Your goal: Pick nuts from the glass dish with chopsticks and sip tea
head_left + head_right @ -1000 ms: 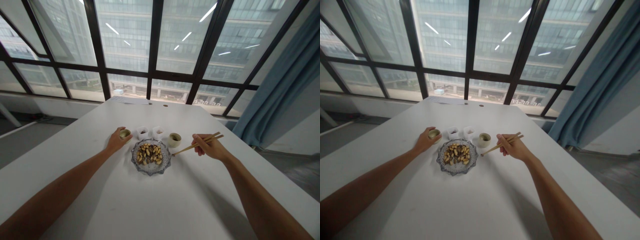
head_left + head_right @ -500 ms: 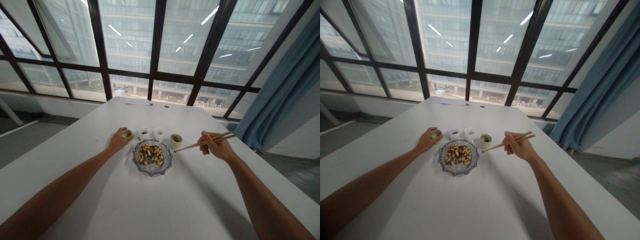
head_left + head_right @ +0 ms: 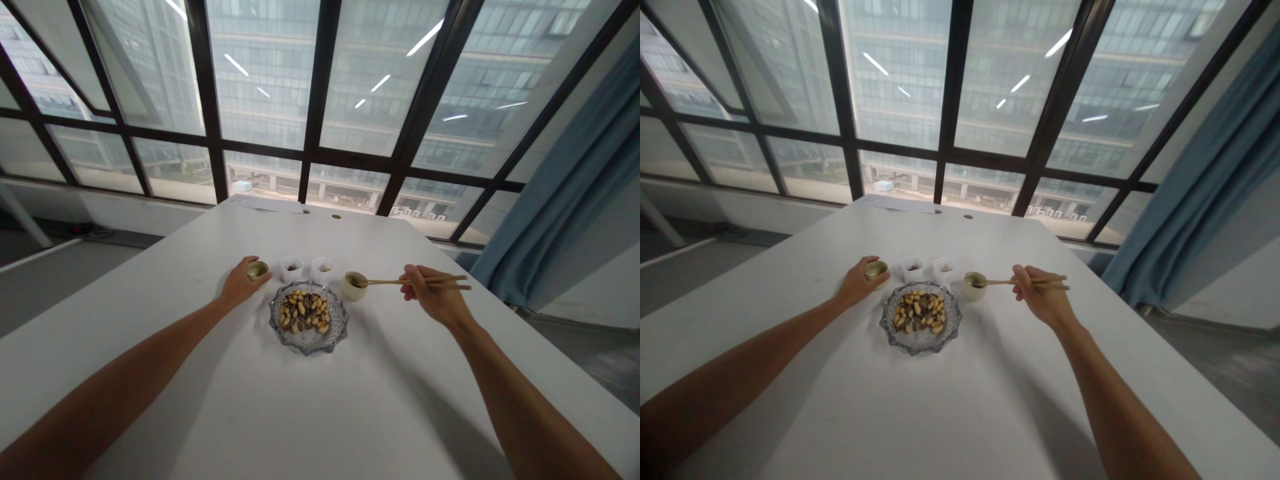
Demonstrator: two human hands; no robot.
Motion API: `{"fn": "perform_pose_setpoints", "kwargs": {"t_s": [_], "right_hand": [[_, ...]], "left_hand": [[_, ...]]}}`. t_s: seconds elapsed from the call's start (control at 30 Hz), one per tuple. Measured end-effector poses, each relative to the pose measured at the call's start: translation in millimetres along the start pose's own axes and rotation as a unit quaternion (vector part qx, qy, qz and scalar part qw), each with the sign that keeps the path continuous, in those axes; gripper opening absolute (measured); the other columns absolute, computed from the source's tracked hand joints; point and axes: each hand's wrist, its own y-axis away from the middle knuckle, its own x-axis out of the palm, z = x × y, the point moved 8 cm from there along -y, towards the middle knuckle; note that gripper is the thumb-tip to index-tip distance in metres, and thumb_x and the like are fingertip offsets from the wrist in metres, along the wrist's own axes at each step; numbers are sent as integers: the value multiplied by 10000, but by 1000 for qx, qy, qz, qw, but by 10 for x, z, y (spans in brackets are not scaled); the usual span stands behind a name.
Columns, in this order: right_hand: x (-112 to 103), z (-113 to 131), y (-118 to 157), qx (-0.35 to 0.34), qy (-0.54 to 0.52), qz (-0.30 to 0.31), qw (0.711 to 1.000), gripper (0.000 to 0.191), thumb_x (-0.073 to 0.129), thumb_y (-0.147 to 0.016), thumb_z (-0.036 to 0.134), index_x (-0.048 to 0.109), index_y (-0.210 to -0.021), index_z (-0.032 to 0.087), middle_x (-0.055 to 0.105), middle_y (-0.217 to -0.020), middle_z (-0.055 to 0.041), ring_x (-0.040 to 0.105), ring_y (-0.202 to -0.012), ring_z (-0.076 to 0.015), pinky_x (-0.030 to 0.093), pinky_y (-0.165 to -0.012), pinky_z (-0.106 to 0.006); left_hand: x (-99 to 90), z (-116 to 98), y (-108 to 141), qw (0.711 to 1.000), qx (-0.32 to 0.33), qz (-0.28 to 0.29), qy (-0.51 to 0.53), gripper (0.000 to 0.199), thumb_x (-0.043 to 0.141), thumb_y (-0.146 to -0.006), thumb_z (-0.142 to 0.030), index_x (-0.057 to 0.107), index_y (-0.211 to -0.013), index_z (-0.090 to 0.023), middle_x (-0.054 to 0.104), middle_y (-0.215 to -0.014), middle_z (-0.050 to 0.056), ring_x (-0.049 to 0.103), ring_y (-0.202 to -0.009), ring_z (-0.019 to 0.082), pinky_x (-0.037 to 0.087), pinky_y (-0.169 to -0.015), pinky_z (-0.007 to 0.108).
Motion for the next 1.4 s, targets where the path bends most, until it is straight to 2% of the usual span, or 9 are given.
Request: {"fn": "perform_pose_setpoints", "kwargs": {"t_s": [0.1, 0.13, 0.3, 0.4, 0.5, 0.73, 0.9, 1.23, 1.4], "right_hand": [[-155, 253, 104, -14, -60, -96, 994, 625, 554, -840, 781, 697, -737, 181, 678, -565, -71, 608, -439, -165, 493, -410, -280], [-134, 353, 144, -17, -87, -92, 992, 630, 547, -837, 788, 692, -713, 188, 662, -533, -66, 586, -407, -160, 483, -394, -282], [430, 685, 374, 11, -87, 143, 986, 674, 541, -807, 821, 671, -600, 193, 599, -421, -47, 519, -313, -140, 409, -309, -252], [671, 691, 475, 4, -68, 217, 974, 661, 526, -843, 791, 681, -641, 181, 624, -451, -47, 551, -340, -136, 412, -320, -228], [712, 621, 449, -19, -67, 188, 980, 625, 539, -868, 750, 677, -665, 175, 664, -522, -55, 612, -404, -146, 477, -376, -234], [549, 519, 322, -24, -99, 66, 993, 573, 611, -837, 732, 695, -697, 182, 693, -561, -65, 642, -431, -167, 535, -408, -267], [578, 606, 367, -6, -76, 106, 991, 524, 762, -716, 697, 660, -597, 197, 697, -535, -69, 649, -418, -182, 543, -392, -268], [850, 611, 466, -58, -45, 198, 977, 518, 624, -861, 676, 673, -647, 207, 710, -577, -65, 678, -491, -185, 534, -453, -270], [778, 514, 380, -20, -123, 138, 983, 542, 666, -817, 695, 655, -611, 194, 675, -530, -54, 618, -412, -157, 492, -392, -257]], "left_hand": [[4, -10, 6, 1000, 0, 2, 5, 644, 679, -760, -629, 561, -1244, -220, 716, -1170, 100, 700, -1046, 269, 542, -929, 384], [7, -12, 7, 1000, 0, 3, 6, 647, 681, -761, -627, 560, -1246, -216, 716, -1172, 103, 699, -1048, 271, 541, -932, 387], [14, -11, 4, 1000, -1, -3, 0, 648, 690, -767, -614, 554, -1257, -212, 720, -1172, 104, 693, -1050, 270, 536, -936, 396], [24, -20, 4, 1000, 1, -3, -3, 637, 693, -771, -608, 557, -1256, -219, 724, -1166, 97, 695, -1042, 263, 535, -927, 390], [27, -32, 6, 1000, 4, -5, -6, 632, 697, -774, -602, 562, -1258, -220, 727, -1152, 95, 699, -1039, 266, 537, -915, 384], [55, -40, -9, 1000, 12, -4, -9, 611, 700, -789, -594, 568, -1263, -233, 731, -1138, 91, 696, -1068, 277, 538, -921, 390], [33, -64, -11, 1000, 15, -9, -7, 608, 707, -785, -589, 575, -1265, -239, 728, -1125, 77, 696, -1067, 273, 539, -922, 384], [7, -89, -7, 1000, 11, -8, -19, 614, 697, -788, -578, 570, -1267, -216, 719, -1159, 100, 694, -1078, 294, 535, -935, 400], [12, -92, -6, 1000, 18, -7, -20, 605, 693, -794, -591, 563, -1259, -226, 718, -1180, 98, 690, -1092, 282, 534, -939, 390]]}}
